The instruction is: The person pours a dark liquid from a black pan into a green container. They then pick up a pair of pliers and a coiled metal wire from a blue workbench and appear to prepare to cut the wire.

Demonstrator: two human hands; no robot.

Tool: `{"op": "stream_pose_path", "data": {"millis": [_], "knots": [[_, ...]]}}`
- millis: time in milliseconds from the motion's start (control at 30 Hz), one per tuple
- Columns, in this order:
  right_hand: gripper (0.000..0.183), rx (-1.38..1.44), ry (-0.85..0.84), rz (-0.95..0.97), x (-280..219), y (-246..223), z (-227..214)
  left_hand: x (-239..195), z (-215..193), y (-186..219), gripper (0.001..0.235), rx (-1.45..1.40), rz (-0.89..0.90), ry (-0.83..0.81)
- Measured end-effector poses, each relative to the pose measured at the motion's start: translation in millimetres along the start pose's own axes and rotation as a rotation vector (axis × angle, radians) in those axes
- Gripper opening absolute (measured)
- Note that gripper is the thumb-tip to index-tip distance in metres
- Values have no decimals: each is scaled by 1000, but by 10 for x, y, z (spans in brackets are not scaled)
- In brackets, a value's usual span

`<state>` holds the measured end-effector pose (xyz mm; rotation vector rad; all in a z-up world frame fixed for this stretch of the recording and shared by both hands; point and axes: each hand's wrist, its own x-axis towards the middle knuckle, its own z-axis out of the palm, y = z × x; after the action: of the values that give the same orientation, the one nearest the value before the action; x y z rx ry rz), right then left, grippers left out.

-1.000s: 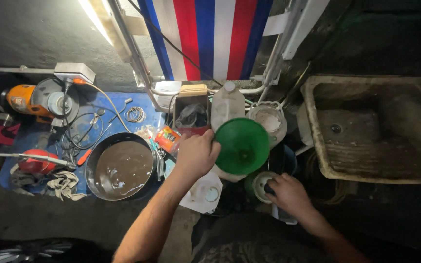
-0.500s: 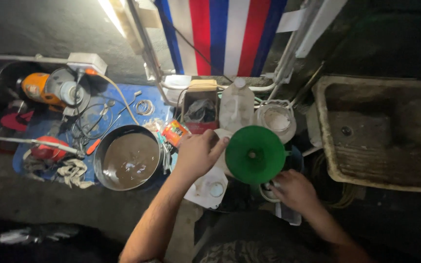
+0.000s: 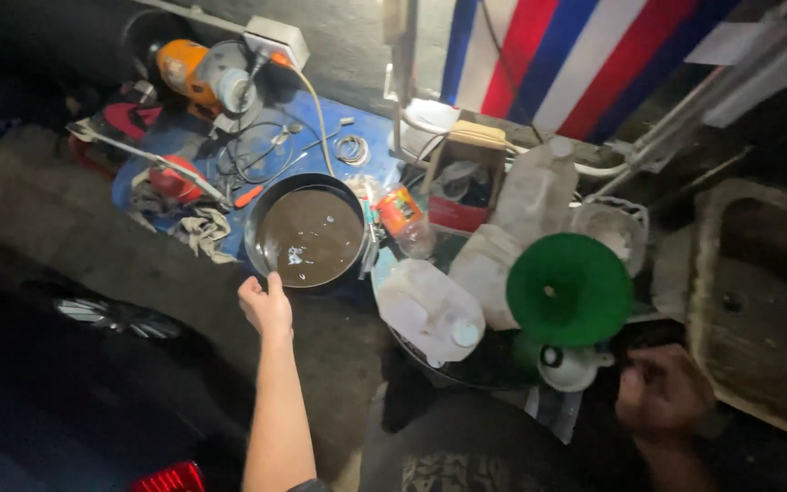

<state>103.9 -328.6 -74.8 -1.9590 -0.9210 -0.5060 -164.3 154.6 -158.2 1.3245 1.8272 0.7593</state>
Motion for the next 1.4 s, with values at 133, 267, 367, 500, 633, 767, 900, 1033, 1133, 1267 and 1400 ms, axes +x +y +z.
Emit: {"op": "stream_pose_path", "data": {"millis": [133,267,367,500,633,767,900,1033,1133,1267,1400], "knots": [[23,127,-53,-274,-31,-380,252,403,112,-450,73,-30,-73,-64],[19,229,-147,-336,103,-1316,841,825,107,-517,56,28,33,-47],[16,470,-343,-253,287,-2207,1458,1238,125,-631,57,37,102,-80],[25,820,-508,281,38,-2819,2700,1754,183,-902,52,84,183,-203],[33,1029,-513,685,-239,-2765,3894,1969,56,-711,53,98,143,-359],[22,856,-336,978,-437,-2583,4566,2088,18,-549,67,63,73,-501],[22,658,-49,1205,-770,-2150,5089,2204,40,-468,77,21,-10,-587],[73,553,-95,1483,-595,-2258,5105,2122,-141,-276,80,-20,-17,-633],[95,737,-181,1583,-206,-2643,4889,2207,-60,-329,83,-74,-76,-654],[81,755,-200,1550,-225,-2620,4890,2248,17,-409,78,-144,-93,-666],[71,701,-145,1526,-137,-2739,4863,2369,139,-607,70,-220,-101,-766]]}}
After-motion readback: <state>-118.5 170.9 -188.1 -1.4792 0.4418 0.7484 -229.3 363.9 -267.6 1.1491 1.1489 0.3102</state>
